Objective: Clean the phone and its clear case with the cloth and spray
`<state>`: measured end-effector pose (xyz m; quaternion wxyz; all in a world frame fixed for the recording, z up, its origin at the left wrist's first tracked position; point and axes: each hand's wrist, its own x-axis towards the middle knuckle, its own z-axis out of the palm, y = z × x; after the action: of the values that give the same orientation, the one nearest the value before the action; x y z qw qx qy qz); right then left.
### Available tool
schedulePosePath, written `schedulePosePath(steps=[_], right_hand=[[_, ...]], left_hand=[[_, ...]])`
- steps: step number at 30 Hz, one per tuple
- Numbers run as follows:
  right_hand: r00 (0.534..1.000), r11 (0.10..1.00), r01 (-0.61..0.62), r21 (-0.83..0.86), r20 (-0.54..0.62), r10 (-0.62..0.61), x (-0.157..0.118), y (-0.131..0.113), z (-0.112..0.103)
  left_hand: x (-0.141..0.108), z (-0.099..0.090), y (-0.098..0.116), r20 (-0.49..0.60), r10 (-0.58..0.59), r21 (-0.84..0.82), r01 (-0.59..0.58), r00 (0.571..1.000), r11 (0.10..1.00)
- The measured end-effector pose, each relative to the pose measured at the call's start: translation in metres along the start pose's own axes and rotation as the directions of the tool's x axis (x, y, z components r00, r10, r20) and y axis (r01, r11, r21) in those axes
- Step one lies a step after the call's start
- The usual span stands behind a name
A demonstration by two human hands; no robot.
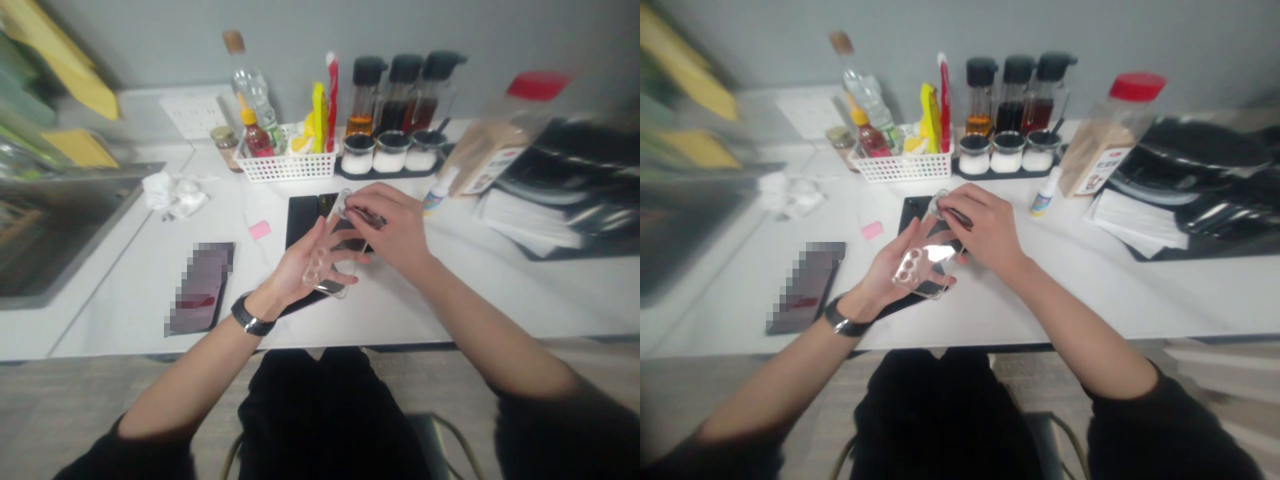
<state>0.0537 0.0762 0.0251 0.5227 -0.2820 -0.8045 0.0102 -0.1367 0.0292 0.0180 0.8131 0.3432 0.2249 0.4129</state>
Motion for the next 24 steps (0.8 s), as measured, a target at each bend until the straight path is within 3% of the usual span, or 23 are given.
schedulePosePath(steps=[5, 8, 12, 15, 20, 24], right_hand=[[0.95, 0.953, 0.195, 0.232, 0.198, -0.242, -0.009, -0.019, 0.012], [0.949, 0.961, 0.204, 0.187, 0.202, -0.241, -0.009, -0.018, 0.012], [0.995, 0.998, 0.064, 0.014, 0.077, -0.065, -0.003, -0.003, 0.004], [0.998, 0.997, -0.03, -0.074, -0.062, 0.026, 0.001, 0.002, -0.002], [0.973, 1.0, 0.013, -0.024, -0.231, -0.019, 0.0, -0.005, -0.004], [0.98, 0.997, 0.069, -0.028, -0.183, -0.073, -0.001, -0.012, -0.003]], left_hand=[[0.001, 0.0, 0.002, -0.068, 0.079, -0.106, -0.086, 0.995, 0.991], [0.001, -0.002, 0.002, -0.071, 0.065, -0.092, -0.072, 0.995, 0.993], [0.002, -0.005, -0.001, -0.026, 0.016, 0.0, -0.016, 1.0, 1.0], [0.001, -0.003, -0.002, 0.004, 0.001, 0.072, -0.002, 1.0, 0.997], [-0.001, 0.005, -0.001, -0.007, -0.01, -0.008, 0.009, 1.0, 1.0], [-0.001, 0.007, 0.003, -0.055, -0.081, -0.115, 0.075, 0.995, 0.991]])
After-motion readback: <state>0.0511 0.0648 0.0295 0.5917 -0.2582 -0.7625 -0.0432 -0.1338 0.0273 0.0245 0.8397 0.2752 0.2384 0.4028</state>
